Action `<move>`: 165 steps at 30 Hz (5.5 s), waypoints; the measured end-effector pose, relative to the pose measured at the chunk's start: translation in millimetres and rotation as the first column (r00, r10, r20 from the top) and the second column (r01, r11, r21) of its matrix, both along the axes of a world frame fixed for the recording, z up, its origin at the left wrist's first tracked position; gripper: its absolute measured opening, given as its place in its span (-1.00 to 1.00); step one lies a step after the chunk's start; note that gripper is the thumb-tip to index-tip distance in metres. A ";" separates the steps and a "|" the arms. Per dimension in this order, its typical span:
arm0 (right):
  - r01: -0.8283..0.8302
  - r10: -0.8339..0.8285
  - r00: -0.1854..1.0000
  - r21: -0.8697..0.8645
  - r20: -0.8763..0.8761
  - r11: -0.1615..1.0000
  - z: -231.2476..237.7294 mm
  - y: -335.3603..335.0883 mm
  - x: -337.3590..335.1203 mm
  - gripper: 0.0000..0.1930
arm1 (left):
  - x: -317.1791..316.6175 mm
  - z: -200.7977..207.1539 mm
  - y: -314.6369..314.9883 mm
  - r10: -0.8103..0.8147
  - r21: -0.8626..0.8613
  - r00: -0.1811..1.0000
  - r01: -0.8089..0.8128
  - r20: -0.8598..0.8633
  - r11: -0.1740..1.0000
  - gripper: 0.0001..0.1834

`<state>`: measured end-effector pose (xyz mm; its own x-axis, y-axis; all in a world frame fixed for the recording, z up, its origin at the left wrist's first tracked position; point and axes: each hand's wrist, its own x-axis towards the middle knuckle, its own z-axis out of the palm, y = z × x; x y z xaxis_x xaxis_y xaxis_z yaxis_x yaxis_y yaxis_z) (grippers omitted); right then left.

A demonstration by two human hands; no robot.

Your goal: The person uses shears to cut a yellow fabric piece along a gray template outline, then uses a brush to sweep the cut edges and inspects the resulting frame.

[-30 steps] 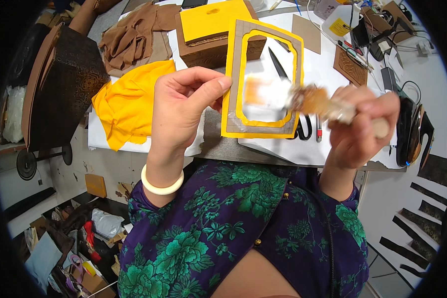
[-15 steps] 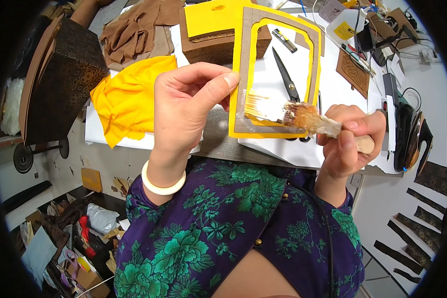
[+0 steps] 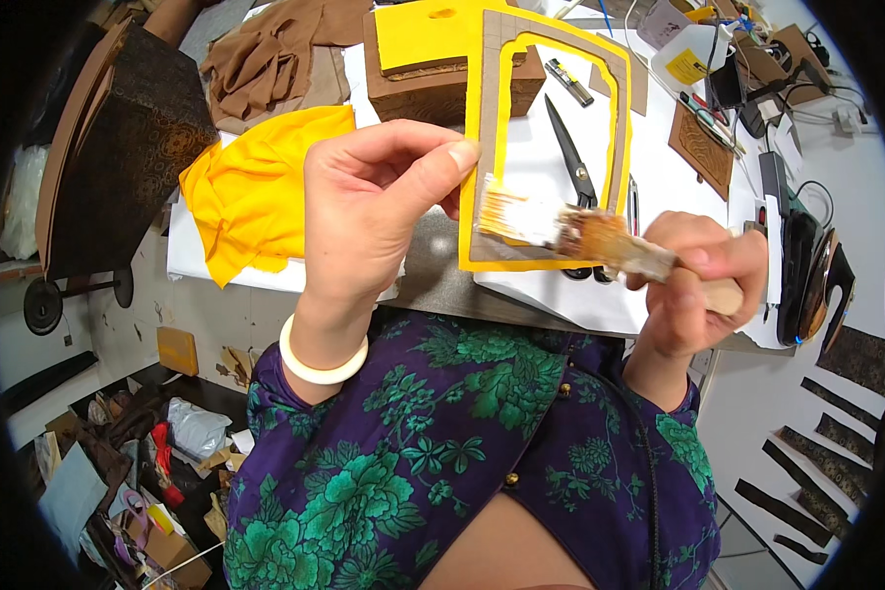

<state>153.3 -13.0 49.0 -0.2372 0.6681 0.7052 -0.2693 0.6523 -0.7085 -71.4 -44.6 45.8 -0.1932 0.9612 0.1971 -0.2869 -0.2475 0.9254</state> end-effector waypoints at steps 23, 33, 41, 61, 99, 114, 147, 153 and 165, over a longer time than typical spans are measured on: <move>0.069 -0.068 0.993 -0.008 0.097 0.998 10.1 13.6 1.0 -0.87 | 1.5 7.8 -7.3 -0.041 -0.026 0.999 0.041 -0.032 0.999 -0.92; 0.044 -0.044 0.998 0.022 0.032 0.999 18.9 19.9 2.8 -0.87 | 0.3 3.6 -7.6 -0.058 0.015 0.996 0.059 -0.064 0.998 -0.94; 0.153 -0.119 0.936 0.078 -0.333 0.985 17.0 33.6 9.3 -0.89 | 3.3 6.5 -10.0 -0.063 -0.035 0.997 0.061 -0.036 0.997 -0.94; 0.392 -0.453 0.837 0.243 0.307 0.887 12.9 52.4 -26.0 -0.81 | 16.7 17.4 7.7 -0.109 -0.030 0.981 0.105 -0.164 0.994 -0.88; 0.376 -0.377 0.926 0.037 0.026 0.926 71.4 152.7 -13.8 -0.79 | 3.3 -3.2 16.9 0.094 -0.152 0.989 -0.111 -0.118 0.982 -0.90; 0.563 -0.734 0.547 0.472 0.402 0.678 37.4 301.2 -100.2 -0.71 | -25.8 -12.4 15.3 0.160 -0.120 0.986 -0.164 -0.045 0.979 -0.89; -0.004 -0.014 0.997 0.226 0.077 0.974 35.7 14.9 -18.4 -0.87 | -9.6 12.6 -14.9 0.074 0.060 0.997 -0.074 0.007 0.995 -0.90; 0.132 -0.193 0.967 0.320 0.166 0.938 33.3 6.2 -20.4 -0.87 | -3.7 13.9 -16.2 0.138 0.069 0.990 -0.137 -0.010 0.988 -0.90; 0.195 -0.212 0.977 0.288 0.030 0.938 21.6 -4.9 -19.5 -0.81 | 4.1 10.0 -17.1 0.199 0.134 0.980 -0.195 -0.020 0.972 -0.88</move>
